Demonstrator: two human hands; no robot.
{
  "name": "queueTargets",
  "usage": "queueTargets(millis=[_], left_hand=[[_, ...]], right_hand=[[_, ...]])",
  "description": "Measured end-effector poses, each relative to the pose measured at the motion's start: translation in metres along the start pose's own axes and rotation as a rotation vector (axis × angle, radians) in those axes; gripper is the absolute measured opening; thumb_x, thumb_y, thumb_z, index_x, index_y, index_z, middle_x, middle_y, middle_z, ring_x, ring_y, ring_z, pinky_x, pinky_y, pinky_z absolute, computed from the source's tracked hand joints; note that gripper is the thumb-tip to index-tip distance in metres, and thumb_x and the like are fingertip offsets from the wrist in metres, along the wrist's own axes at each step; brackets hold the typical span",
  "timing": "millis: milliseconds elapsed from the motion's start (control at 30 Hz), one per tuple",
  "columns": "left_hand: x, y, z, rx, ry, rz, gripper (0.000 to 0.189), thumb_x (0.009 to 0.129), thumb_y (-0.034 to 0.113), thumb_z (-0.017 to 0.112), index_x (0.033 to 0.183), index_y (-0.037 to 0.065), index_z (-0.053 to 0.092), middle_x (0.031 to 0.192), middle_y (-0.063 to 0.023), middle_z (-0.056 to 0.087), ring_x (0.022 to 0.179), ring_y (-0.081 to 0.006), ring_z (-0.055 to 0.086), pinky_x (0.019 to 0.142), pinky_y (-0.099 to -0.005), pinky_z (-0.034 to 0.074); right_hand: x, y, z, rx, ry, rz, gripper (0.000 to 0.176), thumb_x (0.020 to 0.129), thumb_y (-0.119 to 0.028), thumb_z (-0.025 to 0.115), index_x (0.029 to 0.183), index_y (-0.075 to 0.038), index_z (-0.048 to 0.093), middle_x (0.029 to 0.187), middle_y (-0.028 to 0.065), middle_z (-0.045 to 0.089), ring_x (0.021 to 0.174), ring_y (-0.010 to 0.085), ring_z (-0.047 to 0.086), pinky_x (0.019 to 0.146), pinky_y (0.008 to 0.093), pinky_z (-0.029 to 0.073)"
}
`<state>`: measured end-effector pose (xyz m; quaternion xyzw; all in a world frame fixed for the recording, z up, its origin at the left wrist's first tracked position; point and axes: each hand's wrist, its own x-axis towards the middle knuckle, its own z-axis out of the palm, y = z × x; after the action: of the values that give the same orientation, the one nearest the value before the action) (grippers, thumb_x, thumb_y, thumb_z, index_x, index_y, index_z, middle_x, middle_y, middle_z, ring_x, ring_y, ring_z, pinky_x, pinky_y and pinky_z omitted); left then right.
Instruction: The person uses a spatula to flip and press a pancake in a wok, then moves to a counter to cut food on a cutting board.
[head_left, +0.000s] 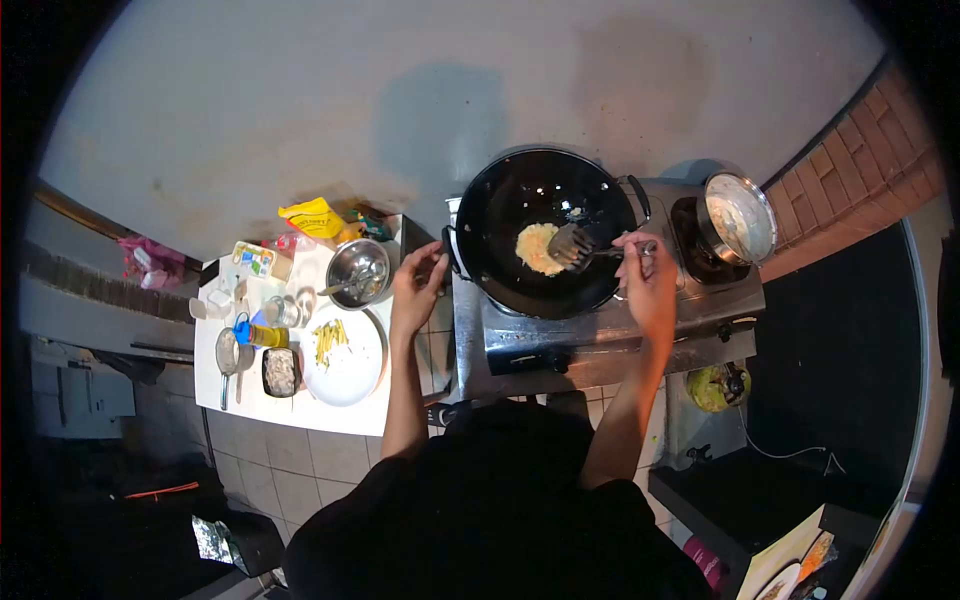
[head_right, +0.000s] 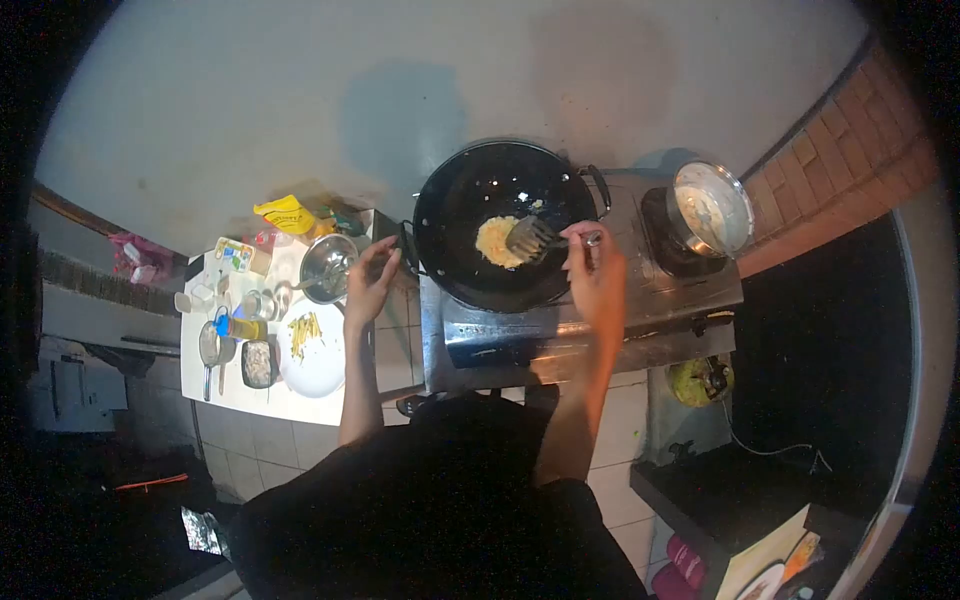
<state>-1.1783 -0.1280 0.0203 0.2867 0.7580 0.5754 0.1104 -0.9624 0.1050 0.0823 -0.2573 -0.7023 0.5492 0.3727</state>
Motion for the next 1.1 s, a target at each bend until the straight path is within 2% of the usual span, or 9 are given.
queueTargets(millis=[100,467,533,633,667,833,900,1000,1100], left_hand=[[0.003,0.009,0.009,-0.055,0.0,-0.012,0.031,0.09,0.014,0.062,0.118,0.002,0.058,0.085,0.0016,0.055,0.072,-0.0052,0.052,0.062,-0.0199,0.044],[-0.004,0.011,0.024,-0.079,0.171,-0.01,0.036,0.09,0.014,0.063,0.122,-0.001,0.055,0.085,-0.0002,0.058,0.076,-0.0062,0.056,0.067,-0.0203,0.045],[-0.003,0.007,0.023,-0.025,0.156,-0.074,0.041,0.09,0.02,0.064,0.123,-0.002,0.055,0.099,-0.0068,0.063,0.093,-0.0136,0.058,0.086,-0.0285,0.045],[0.0,-0.004,0.023,-0.103,0.144,-0.113,0.042,0.09,0.021,0.064,0.124,-0.002,0.055,0.099,-0.0055,0.063,0.093,-0.0129,0.058,0.085,-0.0271,0.045],[0.0,-0.008,0.024,-0.1,0.135,-0.111,0.042,0.09,0.021,0.064,0.124,-0.002,0.055,0.099,-0.0055,0.063,0.093,-0.0129,0.058,0.085,-0.0271,0.045],[0.0,-0.01,0.029,-0.121,0.163,-0.056,0.041,0.091,0.019,0.062,0.126,-0.002,0.055,0.111,-0.0098,0.063,0.095,-0.0132,0.058,0.085,-0.0269,0.046],[0.001,-0.015,0.028,-0.132,0.15,-0.052,0.04,0.092,0.018,0.062,0.126,-0.002,0.054,0.113,-0.0114,0.062,0.097,-0.0139,0.059,0.086,-0.0275,0.046],[0.0,-0.016,0.027,-0.1,0.139,-0.046,0.039,0.092,0.016,0.06,0.126,-0.003,0.053,0.116,-0.0132,0.062,0.099,-0.0153,0.059,0.087,-0.0283,0.046],[-0.001,-0.013,0.027,-0.084,0.133,-0.031,0.039,0.093,0.015,0.059,0.126,-0.004,0.053,0.115,-0.0135,0.062,0.099,-0.016,0.059,0.088,-0.0288,0.046]], right_hand=[[0.007,-0.002,-0.005,0.002,-0.005,-0.048,0.009,0.095,-0.009,0.052,0.097,-0.002,0.056,0.084,0.0017,0.06,0.06,0.0063,0.051,0.051,0.0212,0.04],[0.016,0.004,0.003,-0.025,-0.033,-0.055,0.006,0.094,-0.006,0.052,0.094,-0.001,0.053,0.078,0.0027,0.056,0.06,0.0072,0.051,0.055,0.0228,0.042],[0.017,0.012,0.007,-0.071,-0.067,-0.109,0.006,0.095,-0.005,0.05,0.097,-0.001,0.053,0.087,0.0024,0.059,0.059,0.0039,0.049,0.049,0.0194,0.038],[0.017,0.015,0.014,-0.083,-0.05,-0.149,0.005,0.095,-0.006,0.05,0.098,-0.001,0.052,0.086,0.0027,0.06,0.059,0.0041,0.049,0.049,0.0193,0.038],[0.015,0.014,0.015,-0.014,-0.062,-0.067,0.005,0.095,-0.006,0.05,0.098,-0.001,0.051,0.087,0.0036,0.061,0.059,0.0048,0.051,0.049,0.0195,0.039],[0.016,0.026,0.022,0.041,-0.039,-0.032,0.006,0.095,-0.007,0.05,0.097,-0.002,0.051,0.091,0.0055,0.062,0.06,0.0063,0.054,0.049,0.0205,0.042],[0.016,0.027,0.024,0.103,-0.068,0.008,0.006,0.092,-0.005,0.052,0.093,0.001,0.053,0.078,0.0077,0.062,0.061,0.0106,0.06,0.056,0.0246,0.047],[0.015,0.035,0.028,0.078,-0.115,-0.019,0.006,0.096,-0.005,0.048,0.095,0.0,0.051,0.089,0.0065,0.061,0.059,0.0064,0.052,0.05,0.0207,0.042],[0.015,0.039,0.025,0.002,-0.157,-0.004,0.006,0.095,-0.003,0.047,0.094,0.0,0.052,0.086,0.006,0.059,0.059,0.0064,0.05,0.051,0.0212,0.041]])
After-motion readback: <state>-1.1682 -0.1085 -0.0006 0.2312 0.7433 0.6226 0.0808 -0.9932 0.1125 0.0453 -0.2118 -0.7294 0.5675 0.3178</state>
